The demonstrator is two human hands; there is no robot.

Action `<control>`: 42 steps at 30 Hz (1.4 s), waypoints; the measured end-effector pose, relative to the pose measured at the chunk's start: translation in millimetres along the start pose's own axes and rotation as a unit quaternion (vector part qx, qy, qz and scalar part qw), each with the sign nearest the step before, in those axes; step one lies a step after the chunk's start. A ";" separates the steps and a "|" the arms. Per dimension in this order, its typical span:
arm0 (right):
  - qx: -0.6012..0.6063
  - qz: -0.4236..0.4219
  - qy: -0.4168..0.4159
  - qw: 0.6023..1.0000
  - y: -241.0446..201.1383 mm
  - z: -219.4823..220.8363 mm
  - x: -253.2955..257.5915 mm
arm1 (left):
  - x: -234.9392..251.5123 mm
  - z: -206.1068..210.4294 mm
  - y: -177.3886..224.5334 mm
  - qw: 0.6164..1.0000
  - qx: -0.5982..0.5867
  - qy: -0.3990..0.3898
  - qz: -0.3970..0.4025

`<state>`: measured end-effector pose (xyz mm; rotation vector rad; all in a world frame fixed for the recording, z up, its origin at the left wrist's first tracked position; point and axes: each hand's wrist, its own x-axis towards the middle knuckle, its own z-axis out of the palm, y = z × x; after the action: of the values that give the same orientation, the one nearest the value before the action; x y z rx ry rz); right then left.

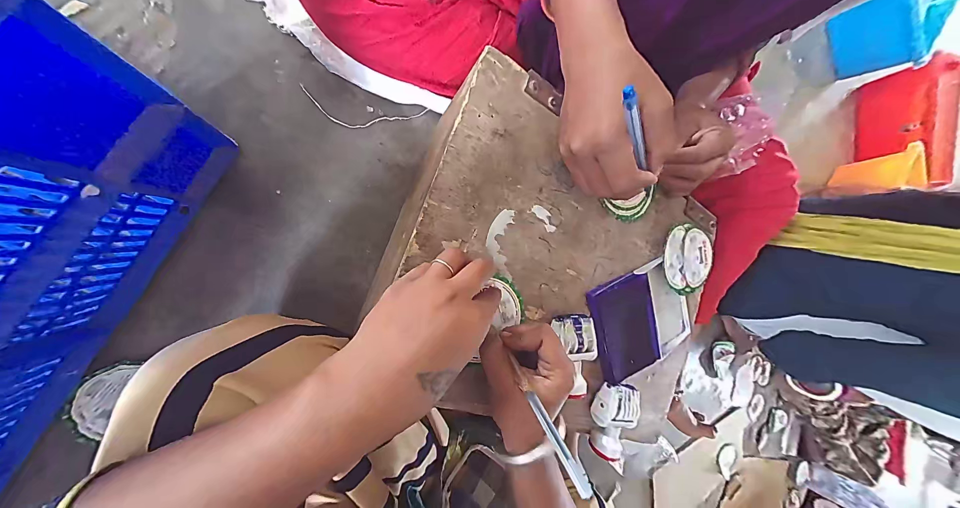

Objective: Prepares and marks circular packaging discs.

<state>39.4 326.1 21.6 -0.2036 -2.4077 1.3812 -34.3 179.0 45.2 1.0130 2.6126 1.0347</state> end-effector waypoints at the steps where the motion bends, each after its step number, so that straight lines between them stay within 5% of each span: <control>1: -0.003 -0.001 0.002 1.000 -0.3 0.8 0.7 | 0.0 0.2 -0.3 1.000 0.002 0.001 0.000; 37: -0.008 0.011 0.032 0.999 0.0 5.5 6.1 | -1.6 1.3 -0.4 1.000 0.006 0.002 -0.001; 42: -0.013 0.016 0.032 0.999 -1.4 6.4 7.7 | -0.8 4.7 -1.1 0.998 0.012 0.050 0.023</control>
<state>29.9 322.5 21.7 -0.2896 -2.3806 1.3355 -32.5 180.4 40.9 1.0573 2.6997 1.0931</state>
